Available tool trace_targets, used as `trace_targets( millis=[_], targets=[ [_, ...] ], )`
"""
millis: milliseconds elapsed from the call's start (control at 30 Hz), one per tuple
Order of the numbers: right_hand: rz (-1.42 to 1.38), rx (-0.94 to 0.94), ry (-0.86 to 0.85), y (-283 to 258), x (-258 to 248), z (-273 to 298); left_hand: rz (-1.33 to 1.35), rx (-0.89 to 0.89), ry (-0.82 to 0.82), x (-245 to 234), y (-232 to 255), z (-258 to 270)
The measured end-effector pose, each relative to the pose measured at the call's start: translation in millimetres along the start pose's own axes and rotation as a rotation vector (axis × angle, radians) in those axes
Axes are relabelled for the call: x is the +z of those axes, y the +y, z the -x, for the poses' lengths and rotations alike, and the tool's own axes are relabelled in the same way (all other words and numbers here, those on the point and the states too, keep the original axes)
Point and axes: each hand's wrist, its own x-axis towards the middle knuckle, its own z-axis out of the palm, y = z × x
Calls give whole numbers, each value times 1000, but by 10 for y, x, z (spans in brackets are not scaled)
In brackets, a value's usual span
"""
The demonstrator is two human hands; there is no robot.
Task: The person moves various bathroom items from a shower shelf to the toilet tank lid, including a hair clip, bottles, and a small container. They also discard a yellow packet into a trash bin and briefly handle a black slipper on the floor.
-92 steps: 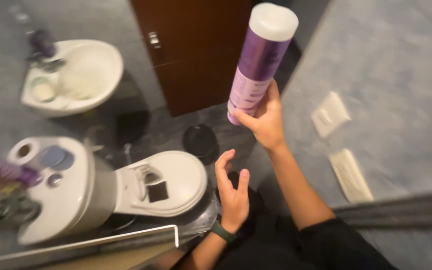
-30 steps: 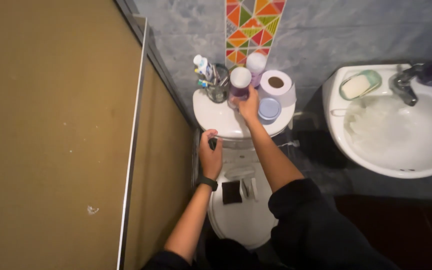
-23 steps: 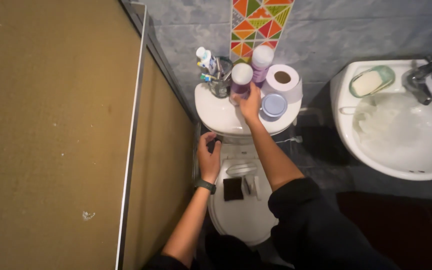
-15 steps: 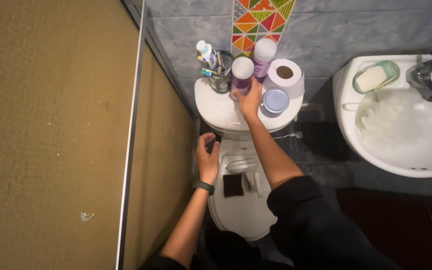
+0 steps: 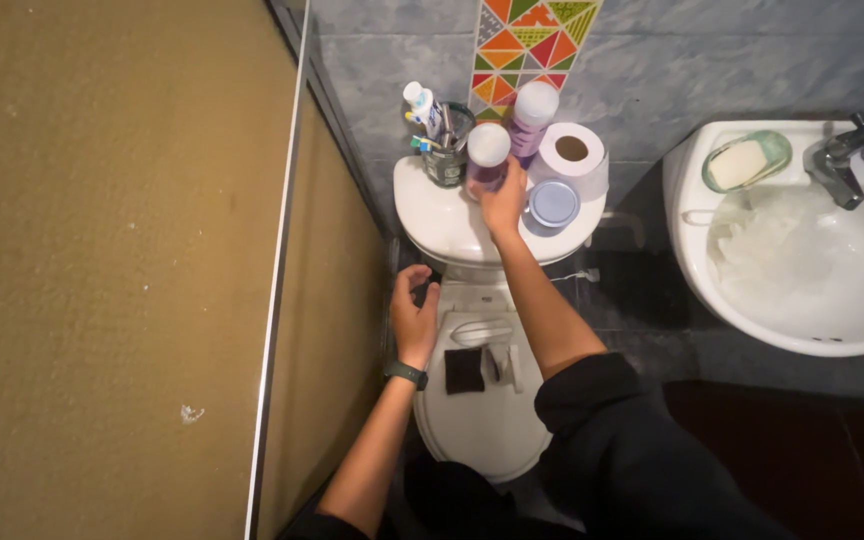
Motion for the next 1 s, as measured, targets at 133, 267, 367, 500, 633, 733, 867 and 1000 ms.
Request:
trace_targets(
  millis=[133, 267, 367, 500, 633, 733, 867, 1000],
  targets=[
    [-16, -98, 72, 184, 43, -114, -26, 45, 3, -11, -31, 34],
    [-165, -104, 84, 159, -1, -130, -30, 55, -17, -37, -54, 60],
    [-124, -81, 92, 65, -48, -109, 7, 66, -13, -37, -45, 61],
    [-172, -86, 101, -8, -52, -83, 2, 49, -22, -55, -8, 45],
    [-67, -98, 90, -49, -81, -89, 0, 65, -16, -57, 2, 2],
    [-25, -140, 73, -71, -92, -84, 19, 46, -8, -53, -38, -1],
    [-46, -120, 93, -130, -79, -88, 12, 20, 7, -60, -62, -9],
    [-81, -129, 121, -139, -96, -24, 19, 21, 17, -79, -60, -24]
  ],
)
